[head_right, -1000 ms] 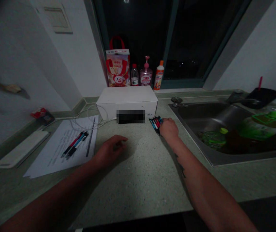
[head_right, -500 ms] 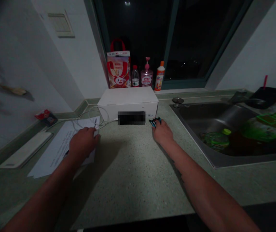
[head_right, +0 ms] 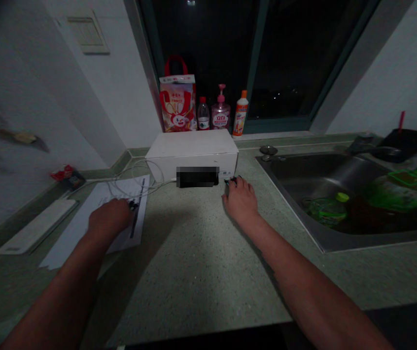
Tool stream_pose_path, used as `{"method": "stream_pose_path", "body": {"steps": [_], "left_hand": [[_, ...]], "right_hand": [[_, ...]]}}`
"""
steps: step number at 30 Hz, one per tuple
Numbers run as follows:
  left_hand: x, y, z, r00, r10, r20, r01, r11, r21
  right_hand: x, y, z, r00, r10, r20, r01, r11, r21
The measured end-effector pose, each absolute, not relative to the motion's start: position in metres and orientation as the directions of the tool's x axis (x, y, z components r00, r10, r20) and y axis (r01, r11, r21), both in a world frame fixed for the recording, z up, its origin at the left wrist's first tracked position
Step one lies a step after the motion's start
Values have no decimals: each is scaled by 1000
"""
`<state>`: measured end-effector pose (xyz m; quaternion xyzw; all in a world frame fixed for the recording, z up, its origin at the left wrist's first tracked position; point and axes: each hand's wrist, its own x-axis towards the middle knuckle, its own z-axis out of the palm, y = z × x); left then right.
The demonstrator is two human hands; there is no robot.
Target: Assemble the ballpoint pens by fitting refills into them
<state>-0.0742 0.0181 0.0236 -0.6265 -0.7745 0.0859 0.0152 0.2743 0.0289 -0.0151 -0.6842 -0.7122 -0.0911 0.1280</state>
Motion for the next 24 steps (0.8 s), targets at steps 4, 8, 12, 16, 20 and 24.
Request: {"method": "stream_pose_path", "body": {"steps": [4,8,12,16,20,24], "left_hand": [[-70,17,21,-187,980,-71,973,174,-153],[-61,14,23,-134,986,-94,982,119,-150],[-48,11,27,-69,995,-74,994,63,-89],[-29,5,21,135,983,124,957,-161,240],[-9,-5,7,287,869,404,690,-480,542],[4,-15,-5,326,804,497,499,-593,632]], "right_hand": [[264,23,-9,-91,937,338,989,126,-82],[251,16,-4,-173,910,376,961,240,-138],[239,8,-2,-268,875,402,898,378,-223],[230,1,-1,-375,834,405,789,516,-333],[221,-6,-2,-515,772,372,694,631,-348],[217,-12,0,-534,741,408,663,666,-342]]}}
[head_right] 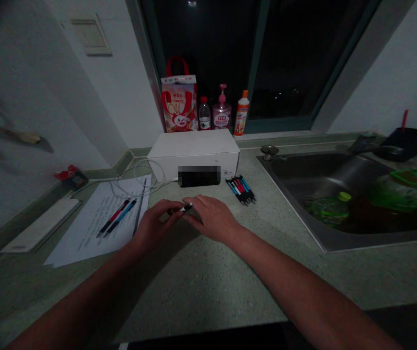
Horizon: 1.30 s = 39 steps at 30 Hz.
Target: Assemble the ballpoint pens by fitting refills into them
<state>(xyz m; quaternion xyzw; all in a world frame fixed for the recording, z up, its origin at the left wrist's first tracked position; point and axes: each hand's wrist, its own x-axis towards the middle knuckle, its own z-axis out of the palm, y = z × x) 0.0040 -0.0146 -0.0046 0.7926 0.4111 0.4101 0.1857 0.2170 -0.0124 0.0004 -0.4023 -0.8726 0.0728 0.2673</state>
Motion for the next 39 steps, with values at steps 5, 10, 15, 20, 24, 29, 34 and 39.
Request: {"method": "stream_pose_path", "body": {"steps": [5,10,15,20,24,29,34,39], "left_hand": [[11,-19,-12,308,858,411,544,-513,664],[11,-13,-14,248,919,306,606,-394,691],[3,-4,-11,235,923,306,681,-381,626],[-2,1,-12,334,897,290,697,-443,565],[-2,3,-13,333,911,244,677,-411,610],[1,0,-9,273,950,150,622,-293,727],[5,-1,-10,268,944,194,639,-325,697],[6,0,-19,308,919,245,657,-392,644]], "right_hand": [[220,-12,1,-509,766,394,587,643,-493],[227,6,-14,-252,905,343,453,423,-785],[237,23,-22,-205,976,72,234,121,-965],[239,24,-26,-337,937,-88,235,-6,-972],[238,24,-29,-332,938,-95,219,-21,-975],[238,22,-25,-299,951,74,273,160,-949],[238,19,-24,-350,924,156,355,285,-890],[237,18,-23,-399,911,107,462,300,-835]]}}
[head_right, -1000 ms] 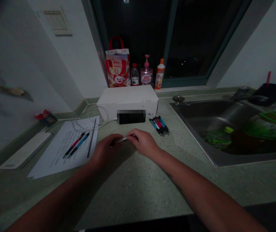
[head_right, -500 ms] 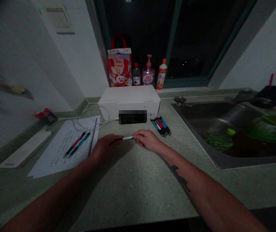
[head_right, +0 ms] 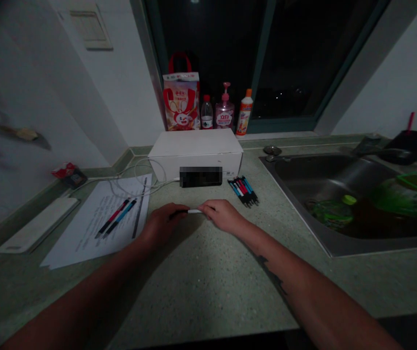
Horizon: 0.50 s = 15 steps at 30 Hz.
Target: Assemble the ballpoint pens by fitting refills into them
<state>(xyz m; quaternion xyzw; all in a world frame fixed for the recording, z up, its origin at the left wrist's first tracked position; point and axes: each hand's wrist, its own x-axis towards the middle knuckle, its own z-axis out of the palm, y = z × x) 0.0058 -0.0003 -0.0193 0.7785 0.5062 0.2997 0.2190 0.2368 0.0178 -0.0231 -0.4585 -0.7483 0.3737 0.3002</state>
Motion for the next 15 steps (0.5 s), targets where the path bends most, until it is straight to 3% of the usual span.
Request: {"method": "stream_pose_path", "body": {"steps": [4,10,15], "left_hand": [[5,-1,-23,296,925,237,662,-377,648],[5,-1,-21,316,904,288,654,-428,624],[6,-2,-19,325,910,257,672,-414,614]], "right_hand": [[236,18,-22,-374,896,241,444,401,-801],[236,16,-20,-418,899,131,503,349,-791],[235,14,-18,-365,892,266,466,423,-777]]}}
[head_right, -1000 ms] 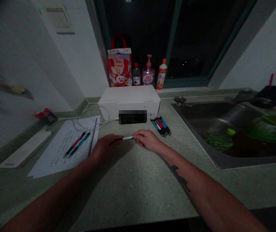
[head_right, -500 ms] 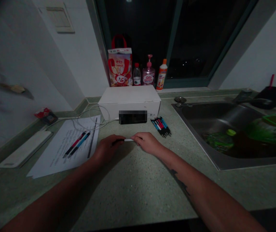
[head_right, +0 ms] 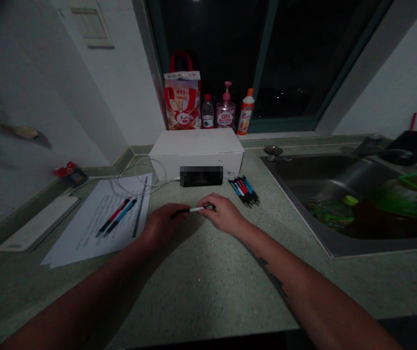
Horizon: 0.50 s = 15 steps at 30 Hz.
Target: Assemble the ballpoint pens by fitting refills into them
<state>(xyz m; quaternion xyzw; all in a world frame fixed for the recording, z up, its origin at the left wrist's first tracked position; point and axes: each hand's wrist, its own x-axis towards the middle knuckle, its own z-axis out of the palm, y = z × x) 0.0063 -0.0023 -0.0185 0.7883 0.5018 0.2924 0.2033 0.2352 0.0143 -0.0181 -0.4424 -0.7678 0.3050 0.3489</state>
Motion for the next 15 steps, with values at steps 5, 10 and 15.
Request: {"method": "stream_pose_path", "body": {"steps": [5,10,15], "left_hand": [[6,-2,-21,359,887,289,648,-460,607],[7,-3,-18,353,895,273,673,-446,590],[7,-4,-18,380,875,299,655,-483,581]], "right_hand": [[233,13,-19,-436,889,143,504,373,-779],[232,10,-15,-386,891,239,502,421,-755],[232,9,-12,-469,871,144,544,414,-730]]}}
